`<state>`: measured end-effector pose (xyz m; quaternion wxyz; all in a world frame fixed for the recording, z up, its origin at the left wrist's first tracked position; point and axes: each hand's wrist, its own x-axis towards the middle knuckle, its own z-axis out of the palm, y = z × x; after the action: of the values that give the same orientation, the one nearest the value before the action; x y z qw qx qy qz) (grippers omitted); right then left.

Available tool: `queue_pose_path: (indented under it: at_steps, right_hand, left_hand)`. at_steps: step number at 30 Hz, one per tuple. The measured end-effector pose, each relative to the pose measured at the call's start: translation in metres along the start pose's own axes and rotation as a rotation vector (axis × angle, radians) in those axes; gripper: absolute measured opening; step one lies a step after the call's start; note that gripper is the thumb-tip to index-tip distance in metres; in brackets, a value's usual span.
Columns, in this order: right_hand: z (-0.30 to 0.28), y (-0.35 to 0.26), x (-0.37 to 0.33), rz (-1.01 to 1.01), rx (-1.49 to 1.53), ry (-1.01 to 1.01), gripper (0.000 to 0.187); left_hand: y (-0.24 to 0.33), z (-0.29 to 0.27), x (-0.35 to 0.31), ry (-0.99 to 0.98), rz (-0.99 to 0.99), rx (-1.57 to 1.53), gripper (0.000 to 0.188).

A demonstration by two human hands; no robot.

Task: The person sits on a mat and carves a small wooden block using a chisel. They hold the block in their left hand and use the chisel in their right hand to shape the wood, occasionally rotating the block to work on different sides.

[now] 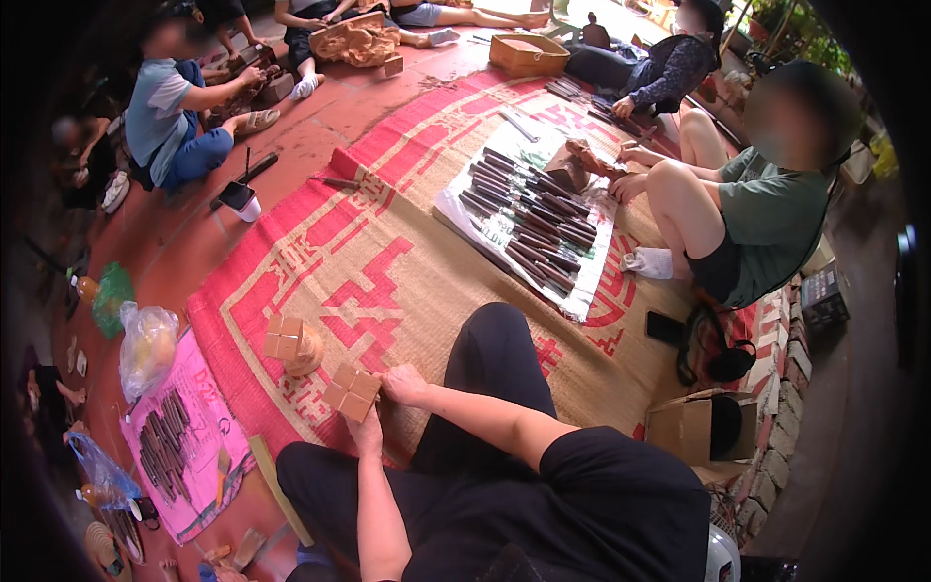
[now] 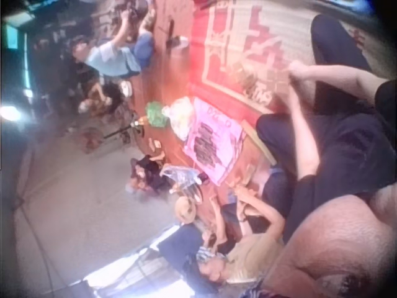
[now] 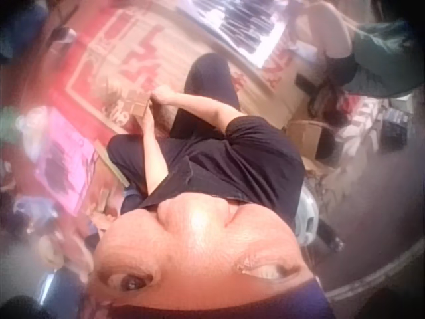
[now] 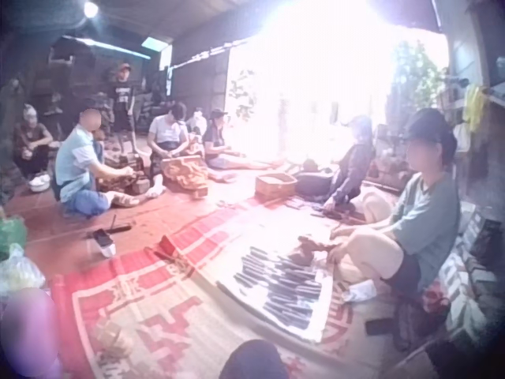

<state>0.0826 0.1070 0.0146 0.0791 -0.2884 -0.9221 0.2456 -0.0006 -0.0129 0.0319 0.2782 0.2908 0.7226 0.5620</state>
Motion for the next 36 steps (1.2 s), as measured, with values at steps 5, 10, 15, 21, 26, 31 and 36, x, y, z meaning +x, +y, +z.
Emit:
queue_pose_path:
  at_steps: [5, 10, 15, 21, 26, 31, 36]
  right_hand:
    - [-0.017, -0.011, 0.003, 0.119, 0.114, 0.072, 0.015]
    - [-0.001, -0.026, -0.024, 0.130, 0.040, 0.036, 0.017]
    - [0.003, -0.016, -0.030, 0.164, 0.117, -0.003, 0.020]
    - [-0.020, -0.048, -0.019, 0.198, 0.109, 0.001, 0.021]
    - [0.004, -0.028, -0.037, 0.228, 0.115, -0.036, 0.026]
    - [-0.010, -0.034, -0.025, 0.251, 0.256, 0.020, 0.025]
    - [0.002, -0.050, -0.037, 0.307, 0.271, 0.057, 0.040]
  left_hand:
    - [-0.029, -0.001, 0.007, 0.023, 0.060, -0.021, 0.049]
    - [0.006, 0.005, 0.000, 0.035, 0.015, 0.031, 0.053]
    - [-0.031, -0.003, 0.008, 0.007, 0.028, -0.004, 0.054]
    - [-0.046, -0.005, 0.012, -0.071, -0.168, -0.325, 0.055]
    - [-0.029, -0.001, 0.006, -0.025, -0.004, -0.112, 0.054]
    - [-0.034, -0.001, 0.008, 0.017, 0.050, -0.054, 0.054]
    - [-0.006, 0.003, 0.003, -0.002, -0.082, -0.086, 0.056]
